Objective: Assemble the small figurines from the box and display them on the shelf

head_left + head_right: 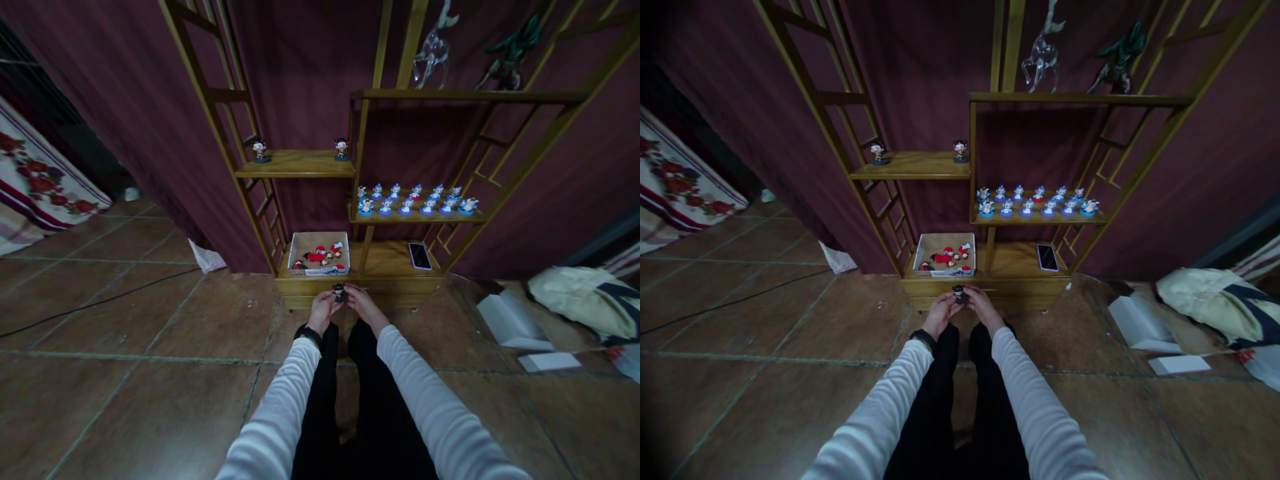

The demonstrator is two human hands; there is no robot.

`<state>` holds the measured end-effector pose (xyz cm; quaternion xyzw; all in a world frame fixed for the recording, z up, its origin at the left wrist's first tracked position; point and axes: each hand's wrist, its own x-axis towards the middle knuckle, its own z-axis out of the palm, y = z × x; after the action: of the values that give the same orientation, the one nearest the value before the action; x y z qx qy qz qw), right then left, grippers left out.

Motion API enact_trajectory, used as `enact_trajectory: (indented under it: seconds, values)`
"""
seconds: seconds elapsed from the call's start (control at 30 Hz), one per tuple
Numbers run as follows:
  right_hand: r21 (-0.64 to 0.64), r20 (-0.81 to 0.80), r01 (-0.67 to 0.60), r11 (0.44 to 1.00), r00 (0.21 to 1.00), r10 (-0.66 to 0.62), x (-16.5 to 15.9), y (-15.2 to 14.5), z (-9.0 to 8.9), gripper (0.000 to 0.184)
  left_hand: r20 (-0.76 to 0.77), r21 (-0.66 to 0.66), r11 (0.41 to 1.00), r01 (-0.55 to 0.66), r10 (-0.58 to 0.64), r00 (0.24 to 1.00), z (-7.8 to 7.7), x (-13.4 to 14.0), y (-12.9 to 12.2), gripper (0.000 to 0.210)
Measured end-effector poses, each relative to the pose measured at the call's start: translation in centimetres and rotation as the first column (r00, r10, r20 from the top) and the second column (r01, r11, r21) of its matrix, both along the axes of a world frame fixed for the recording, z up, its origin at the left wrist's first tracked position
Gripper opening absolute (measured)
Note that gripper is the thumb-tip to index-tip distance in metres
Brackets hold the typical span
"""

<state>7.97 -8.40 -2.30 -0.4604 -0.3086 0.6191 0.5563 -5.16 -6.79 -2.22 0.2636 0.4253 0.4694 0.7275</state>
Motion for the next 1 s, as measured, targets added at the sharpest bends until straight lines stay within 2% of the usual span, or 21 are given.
enact_trajectory:
  seconds: [0.13, 0.27, 0.47, 0.8, 1.0]
  values:
    - [0.006, -0.018, -0.018, 1.000, 1.000, 0.018, 0.1, 0.1, 0.2, 0.036, -0.067, 0.070, 0.992, -0.103, 0.108, 0.992, -0.7, 0.6, 0.2, 0.014]
    - [0.010, -0.041, -0.036, 0.999, 0.999, 0.036, 0.3, 0.1, 0.2, 0.036, -0.085, 0.134, 0.980, -0.150, 0.162, 0.983, -1.4, 1.1, 0.5, 0.019]
    - [0.037, -0.087, -0.087, 0.995, 0.992, 0.090, 0.6, 0.0, 0.4, 0.034, -0.048, 0.177, 0.968, -0.176, 0.187, 0.981, -1.7, 1.1, 0.3, 0.031]
    - [0.117, -0.086, -0.176, 0.977, 0.979, 0.186, 1.0, -0.2, 0.6, 0.036, -0.023, 0.228, 0.954, -0.196, 0.206, 0.978, -1.3, 0.9, 0.2, 0.027]
    - [0.106, -0.058, -0.163, 0.981, 0.984, 0.170, 0.9, -0.1, 0.5, 0.037, 0.008, 0.208, 0.960, -0.188, 0.191, 0.982, -1.4, 1.0, 0.4, 0.025]
